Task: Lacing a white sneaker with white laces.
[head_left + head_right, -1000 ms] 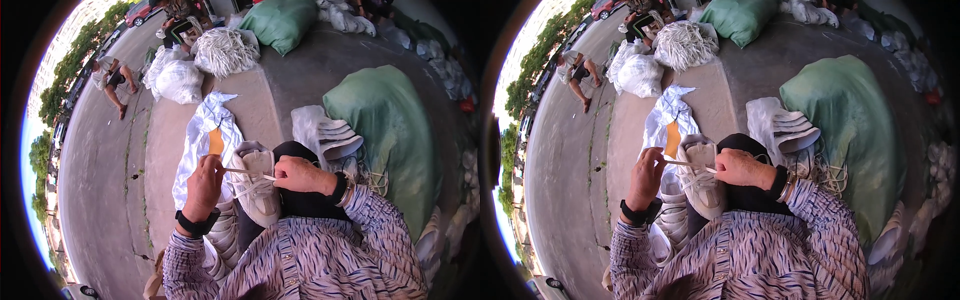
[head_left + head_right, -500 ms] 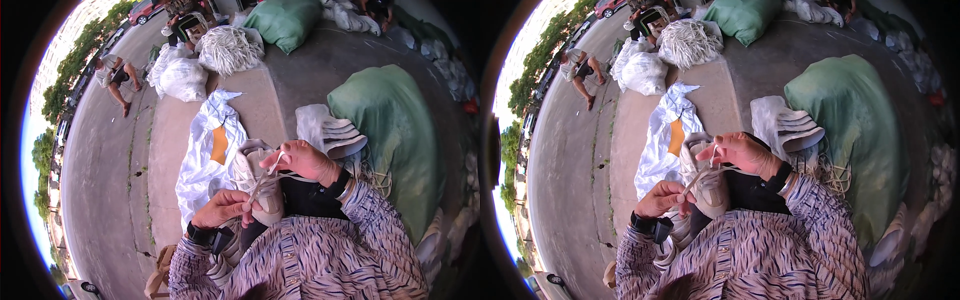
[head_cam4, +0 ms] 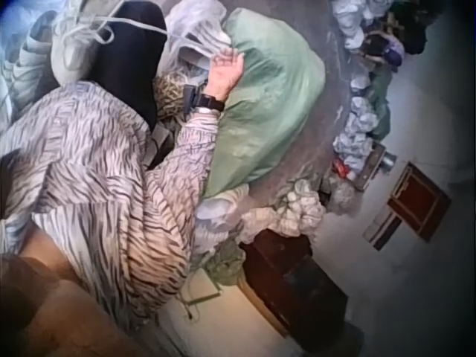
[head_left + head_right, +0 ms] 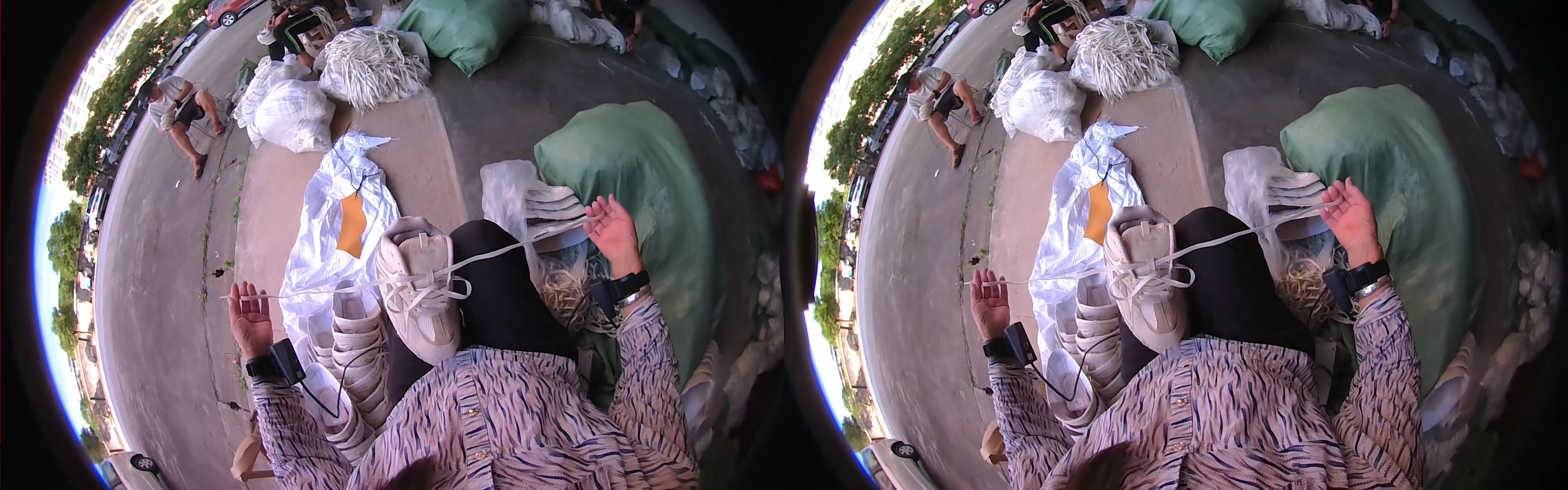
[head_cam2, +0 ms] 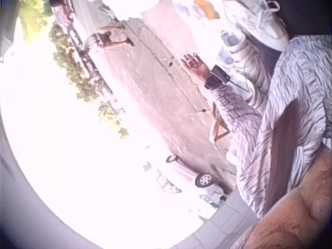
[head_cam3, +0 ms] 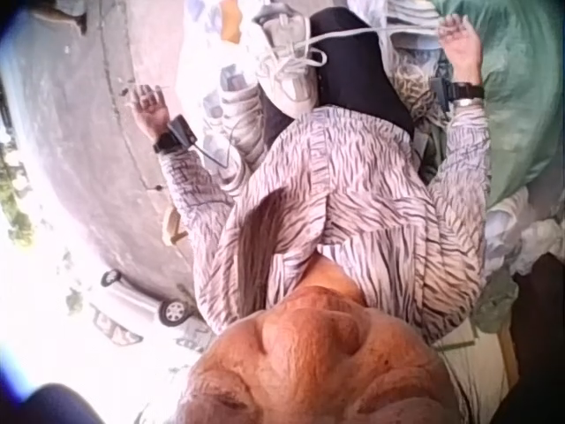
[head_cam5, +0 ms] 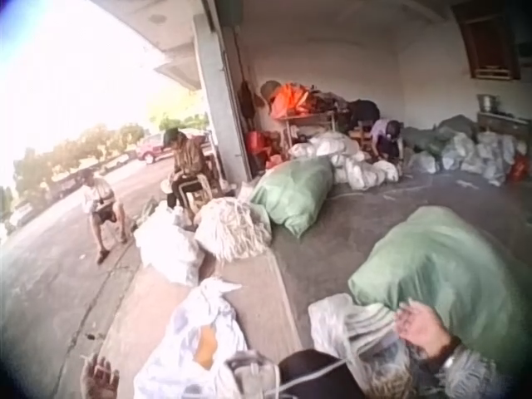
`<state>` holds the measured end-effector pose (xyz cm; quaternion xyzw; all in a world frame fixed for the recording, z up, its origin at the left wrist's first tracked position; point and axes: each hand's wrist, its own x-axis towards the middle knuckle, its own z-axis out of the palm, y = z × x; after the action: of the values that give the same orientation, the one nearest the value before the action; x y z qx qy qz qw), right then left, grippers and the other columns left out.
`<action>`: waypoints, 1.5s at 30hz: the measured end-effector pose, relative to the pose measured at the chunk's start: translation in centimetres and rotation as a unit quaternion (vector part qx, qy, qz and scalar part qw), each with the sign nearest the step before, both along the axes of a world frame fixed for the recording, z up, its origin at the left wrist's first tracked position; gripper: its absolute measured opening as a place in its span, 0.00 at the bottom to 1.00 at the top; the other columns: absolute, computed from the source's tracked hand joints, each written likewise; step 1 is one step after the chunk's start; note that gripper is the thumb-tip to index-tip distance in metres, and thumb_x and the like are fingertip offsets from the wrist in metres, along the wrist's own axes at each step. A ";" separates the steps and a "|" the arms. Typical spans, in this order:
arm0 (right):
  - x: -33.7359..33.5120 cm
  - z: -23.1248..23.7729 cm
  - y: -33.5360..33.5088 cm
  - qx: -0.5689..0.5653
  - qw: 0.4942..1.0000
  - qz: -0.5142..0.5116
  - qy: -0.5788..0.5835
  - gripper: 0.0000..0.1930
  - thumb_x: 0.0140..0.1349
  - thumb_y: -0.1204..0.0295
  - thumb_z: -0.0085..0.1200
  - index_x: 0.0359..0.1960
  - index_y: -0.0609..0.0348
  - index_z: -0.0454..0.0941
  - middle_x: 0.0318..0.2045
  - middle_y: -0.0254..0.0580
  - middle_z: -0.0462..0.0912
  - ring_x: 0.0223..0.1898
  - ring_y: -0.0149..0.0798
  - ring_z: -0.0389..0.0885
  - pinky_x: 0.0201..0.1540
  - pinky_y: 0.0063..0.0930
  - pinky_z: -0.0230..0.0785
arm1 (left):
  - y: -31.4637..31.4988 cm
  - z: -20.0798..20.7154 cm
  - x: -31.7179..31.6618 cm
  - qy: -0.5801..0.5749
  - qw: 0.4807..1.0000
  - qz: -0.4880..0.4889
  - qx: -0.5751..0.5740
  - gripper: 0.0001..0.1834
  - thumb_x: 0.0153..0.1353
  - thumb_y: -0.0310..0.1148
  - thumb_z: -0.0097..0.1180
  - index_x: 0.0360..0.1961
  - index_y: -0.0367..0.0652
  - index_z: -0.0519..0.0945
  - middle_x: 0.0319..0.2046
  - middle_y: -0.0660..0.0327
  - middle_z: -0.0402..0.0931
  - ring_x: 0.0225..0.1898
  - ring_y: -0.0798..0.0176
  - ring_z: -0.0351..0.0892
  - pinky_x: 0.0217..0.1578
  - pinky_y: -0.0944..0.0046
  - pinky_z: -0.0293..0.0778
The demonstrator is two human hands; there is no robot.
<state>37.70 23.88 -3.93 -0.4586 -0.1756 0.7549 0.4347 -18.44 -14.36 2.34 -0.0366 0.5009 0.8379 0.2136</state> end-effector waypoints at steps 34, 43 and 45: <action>-8.1 1.6 -5.0 0.250 0.879 0.282 -0.294 0.07 0.63 0.75 0.54 0.40 0.62 0.82 0.24 0.34 0.82 0.18 0.22 0.73 0.20 0.13 0.62 | 6.6 -3.4 20.5 0.457 0.765 -0.290 -0.349 0.16 0.56 0.28 0.64 0.45 0.40 0.75 0.36 0.60 0.69 0.31 0.67 0.69 0.34 0.66 0.70; -16.0 6.2 -16.0 0.570 0.588 0.463 -0.338 0.11 0.53 0.73 0.62 0.37 0.61 0.80 0.30 0.45 0.78 0.33 0.47 0.80 0.35 0.34 0.72 | 6.8 -3.2 19.4 0.451 0.767 -0.336 -0.310 0.10 0.61 0.26 0.61 0.37 0.37 0.72 0.31 0.63 0.68 0.29 0.71 0.66 0.30 0.70 0.66; -16.4 6.3 -16.6 0.584 0.534 0.489 -0.366 0.11 0.52 0.73 0.62 0.37 0.60 0.78 0.32 0.45 0.77 0.35 0.48 0.80 0.36 0.36 0.73 | 6.8 -2.6 19.4 0.424 0.793 -0.330 -0.287 0.08 0.63 0.26 0.59 0.38 0.38 0.71 0.30 0.65 0.68 0.29 0.73 0.66 0.29 0.71 0.65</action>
<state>21.29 7.24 2.34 -0.1813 -0.9184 0.3454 0.0663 0.99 -7.55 -0.23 0.4306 0.7401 0.4662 0.2225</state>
